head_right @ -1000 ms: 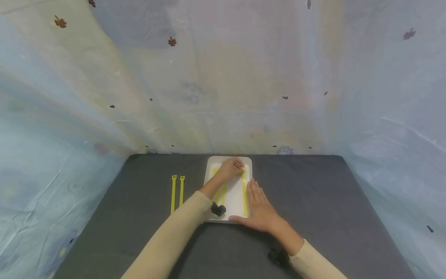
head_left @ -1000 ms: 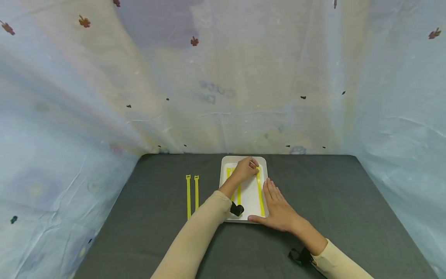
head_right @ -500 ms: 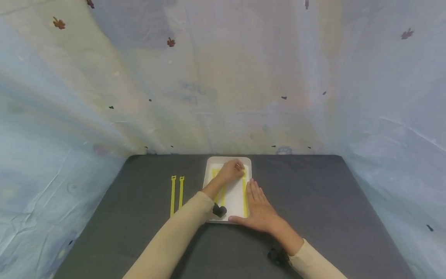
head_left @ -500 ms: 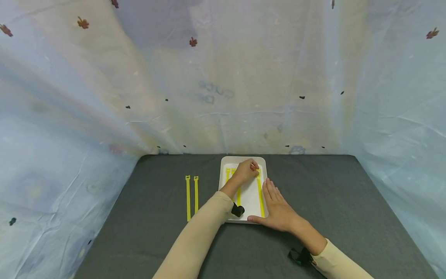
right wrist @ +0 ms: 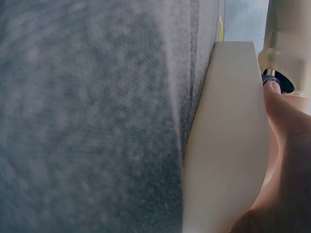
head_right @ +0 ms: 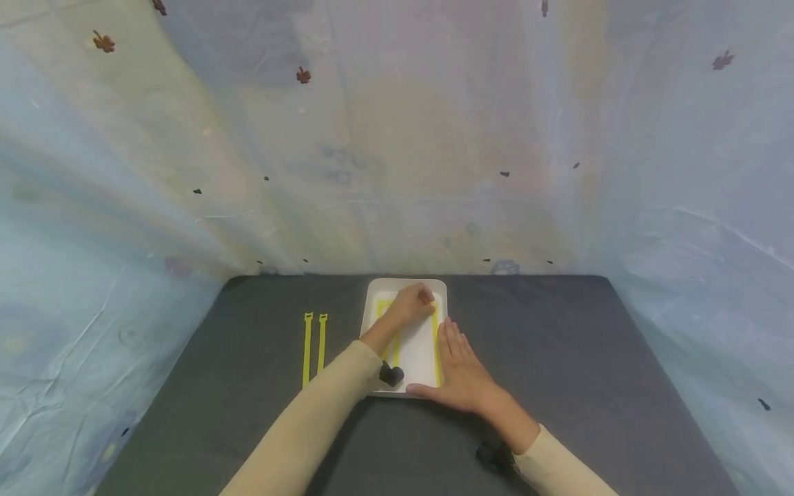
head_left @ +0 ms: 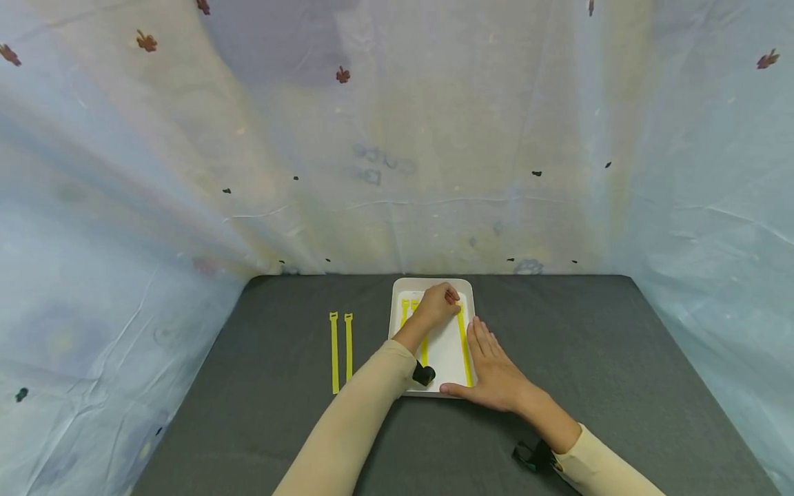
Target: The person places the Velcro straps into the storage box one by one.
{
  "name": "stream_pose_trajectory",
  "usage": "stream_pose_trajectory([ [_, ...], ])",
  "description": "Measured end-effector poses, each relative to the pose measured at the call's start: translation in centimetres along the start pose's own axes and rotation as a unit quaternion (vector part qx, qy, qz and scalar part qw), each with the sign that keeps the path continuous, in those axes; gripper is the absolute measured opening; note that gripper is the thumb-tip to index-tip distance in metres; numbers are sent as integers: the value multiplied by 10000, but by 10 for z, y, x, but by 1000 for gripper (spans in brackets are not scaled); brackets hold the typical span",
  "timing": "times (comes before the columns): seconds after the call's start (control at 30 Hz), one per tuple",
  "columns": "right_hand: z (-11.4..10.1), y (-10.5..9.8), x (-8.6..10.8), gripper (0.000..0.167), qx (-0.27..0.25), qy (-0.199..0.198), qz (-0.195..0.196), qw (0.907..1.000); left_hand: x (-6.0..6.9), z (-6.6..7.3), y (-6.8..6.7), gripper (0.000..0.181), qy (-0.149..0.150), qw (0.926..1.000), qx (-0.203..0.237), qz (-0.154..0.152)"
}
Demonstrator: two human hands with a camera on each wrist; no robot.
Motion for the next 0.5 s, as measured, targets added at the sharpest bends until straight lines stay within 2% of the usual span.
stream_pose_trajectory([
  [0.3,-1,-1,0,134,34,-13,6,10000,1,-2,-7,14,100,9999,106,-3],
  [0.5,-1,-2,1,134,25,30,-64,10000,0,-2,-20,14,204,9996,91,-181],
])
Point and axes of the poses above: each hand's wrist, its own x-axis away from the middle knuckle, its own y-axis out of the palm, z = x × y, the point moved 1 cm from there along -x, towards the middle knuckle, and after that the axes turned 13 degrees about y, right-handed, at the moved point
